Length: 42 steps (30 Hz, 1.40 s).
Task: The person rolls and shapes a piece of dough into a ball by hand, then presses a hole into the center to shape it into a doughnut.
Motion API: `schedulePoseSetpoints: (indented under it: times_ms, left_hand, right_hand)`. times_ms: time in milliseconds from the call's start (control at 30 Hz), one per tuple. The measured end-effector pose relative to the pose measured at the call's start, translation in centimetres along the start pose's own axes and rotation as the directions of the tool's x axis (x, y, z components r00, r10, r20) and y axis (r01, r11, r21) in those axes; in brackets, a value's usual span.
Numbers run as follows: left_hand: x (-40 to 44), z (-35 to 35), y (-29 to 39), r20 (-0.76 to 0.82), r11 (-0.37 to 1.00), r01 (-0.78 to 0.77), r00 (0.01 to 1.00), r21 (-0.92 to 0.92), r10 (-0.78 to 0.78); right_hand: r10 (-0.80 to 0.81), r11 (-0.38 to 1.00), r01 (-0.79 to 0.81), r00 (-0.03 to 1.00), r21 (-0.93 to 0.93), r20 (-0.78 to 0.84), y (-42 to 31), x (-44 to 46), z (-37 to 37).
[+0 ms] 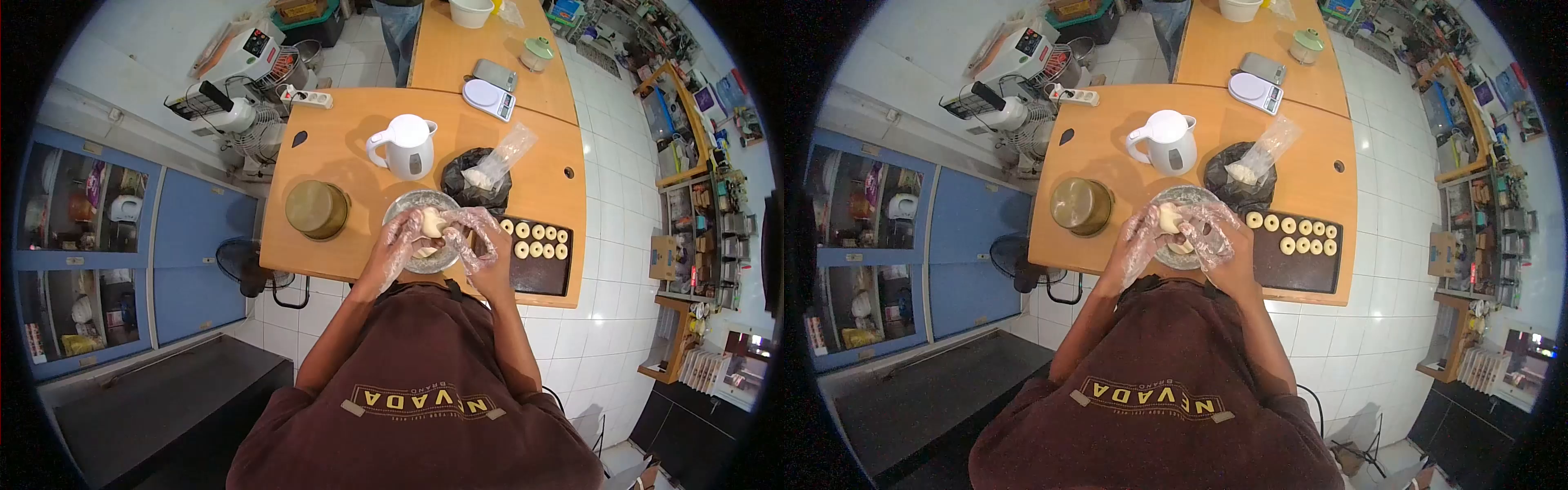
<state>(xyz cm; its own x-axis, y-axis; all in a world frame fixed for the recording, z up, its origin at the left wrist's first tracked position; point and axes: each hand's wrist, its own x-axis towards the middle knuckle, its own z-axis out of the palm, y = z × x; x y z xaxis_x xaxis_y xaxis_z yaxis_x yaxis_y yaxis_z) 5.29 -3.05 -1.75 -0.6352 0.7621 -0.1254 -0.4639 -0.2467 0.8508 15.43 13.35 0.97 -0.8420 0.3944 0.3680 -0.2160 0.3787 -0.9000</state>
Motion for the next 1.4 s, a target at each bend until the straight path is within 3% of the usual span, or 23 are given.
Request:
schedulePoseSetpoints:
  times_ms: [33, 167, 267, 367, 567, 667, 967, 1133, 1400]
  left_hand:
    - [0.1, -0.2, -0.4, 0.008, 0.995, -0.029, 1.000, -0.096, 0.030]
    - [-0.3, -0.4, -0.8, -0.125, 0.998, -0.058, 0.991, -0.011, 0.057]
    - [-0.7, -1.2, -2.0, -0.229, 1.000, 0.002, 0.973, -0.027, -0.009]
    - [-0.6, -0.9, -1.0, -0.139, 0.999, 0.043, 0.990, 0.029, -0.039]
    - [-0.9, -1.8, -2.8, -0.193, 0.999, 0.022, 0.981, 0.031, -0.016]
    - [-1.5, 0.8, 1.6, -0.047, 0.953, 0.010, 0.999, 0.304, 0.005]
    - [-1.9, 0.0, 0.9, 0.008, 0.927, -0.174, 0.983, 0.332, 0.181]
    - [-2.7, -0.1, 0.6, -0.062, 0.963, -0.064, 0.995, 0.260, 0.082]
    - [-2.7, -1.8, -0.2, -0.098, 0.943, -0.069, 0.989, 0.325, 0.107]
  right_hand:
    - [-0.001, 1.000, 0.001, 1.000, 0.023, -0.004, 0.4, -0.2, -0.1]
    - [-0.042, 0.998, 0.040, 0.997, 0.041, 0.057, 0.2, 0.6, -0.9]
    - [-0.108, 0.994, 0.109, 0.989, -0.004, 0.096, -0.2, 1.2, -1.1]
    - [-0.158, 0.986, 0.163, 0.980, -0.034, 0.123, -0.3, 1.3, -1.0]
    - [-0.106, 0.988, 0.120, 0.984, -0.094, 0.141, 0.2, 0.9, -0.8]
    - [-0.092, 0.989, 0.105, 0.988, -0.105, 0.123, 0.2, 0.6, -0.6]
    - [-0.073, 0.997, 0.075, 0.988, -0.014, 0.135, -0.4, 0.9, -0.4]
    - [-0.105, 0.987, 0.119, 0.987, -0.112, 0.124, 0.6, 0.7, 0.3]
    - [-0.168, 0.985, 0.170, 0.975, 0.002, 0.145, -1.8, 1.8, 0.4]
